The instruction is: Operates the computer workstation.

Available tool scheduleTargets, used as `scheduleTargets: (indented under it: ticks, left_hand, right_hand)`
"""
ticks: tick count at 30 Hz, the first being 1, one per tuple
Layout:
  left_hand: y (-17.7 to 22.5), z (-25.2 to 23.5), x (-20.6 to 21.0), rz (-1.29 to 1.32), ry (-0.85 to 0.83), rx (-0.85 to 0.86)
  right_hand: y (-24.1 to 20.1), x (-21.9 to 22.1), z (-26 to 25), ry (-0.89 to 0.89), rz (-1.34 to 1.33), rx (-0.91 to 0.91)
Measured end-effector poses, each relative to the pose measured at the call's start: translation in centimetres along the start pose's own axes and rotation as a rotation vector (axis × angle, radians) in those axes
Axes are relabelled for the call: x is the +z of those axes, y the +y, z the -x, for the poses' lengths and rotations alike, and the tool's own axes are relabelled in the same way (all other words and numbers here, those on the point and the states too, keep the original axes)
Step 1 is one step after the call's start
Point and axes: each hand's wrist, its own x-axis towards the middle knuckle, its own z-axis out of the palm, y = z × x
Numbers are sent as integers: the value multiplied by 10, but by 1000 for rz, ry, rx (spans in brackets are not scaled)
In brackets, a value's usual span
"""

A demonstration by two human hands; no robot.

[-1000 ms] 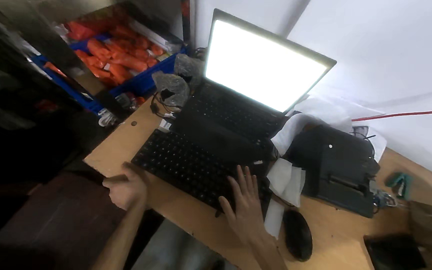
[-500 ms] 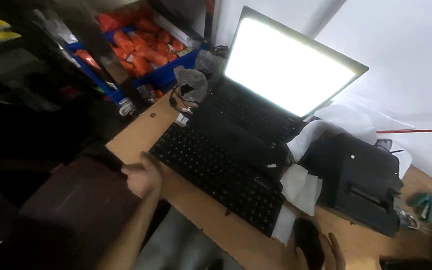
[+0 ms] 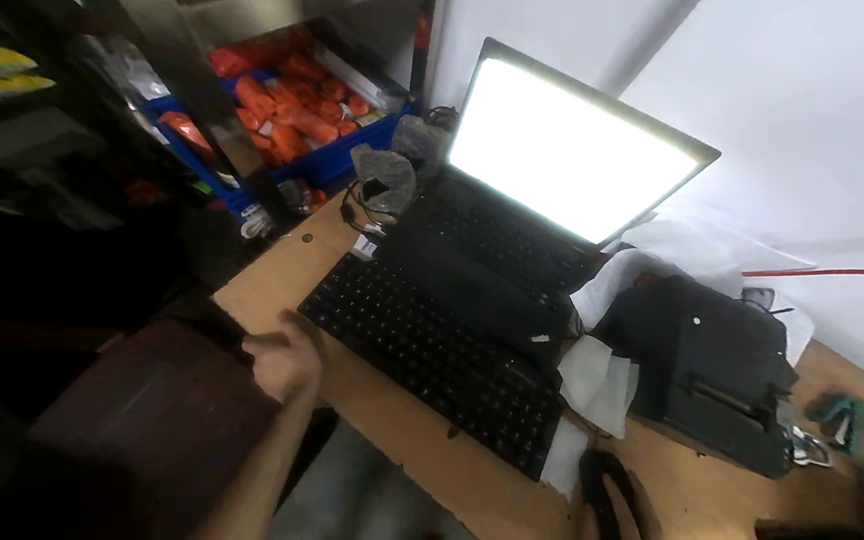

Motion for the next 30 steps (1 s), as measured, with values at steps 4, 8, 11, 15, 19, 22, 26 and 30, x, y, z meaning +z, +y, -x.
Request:
scheduleTargets:
  ticks: [4,8,11,15,19,22,26,30]
  left_hand:
    - [-2,0,1,-3,-3,23]
    - [-4,-2,3,22,30,40]
    - [-1,1,0,9,20,44]
    - [4,8,-5,-15,-22,61]
    - [-9,-8,7,8,32,80]
    - [-5,-5,3,25,19,39]
    - [-2,-4,2,30,18,15]
    - [-1,-2,2,25,17,17]
  right_hand:
    - [-4,-1,1,54,1,32]
    - [-1,1,2,51,-11,46]
    - [-1,0,2,30,-20,52]
    - [0,-1,2,37,-30,37]
    - [0,0,3,44,-37,5]
    - [2,2,4,57,-34,-21]
    - [1,1,3,43,-20,-14]
    - [1,1,4,41,-29,-27]
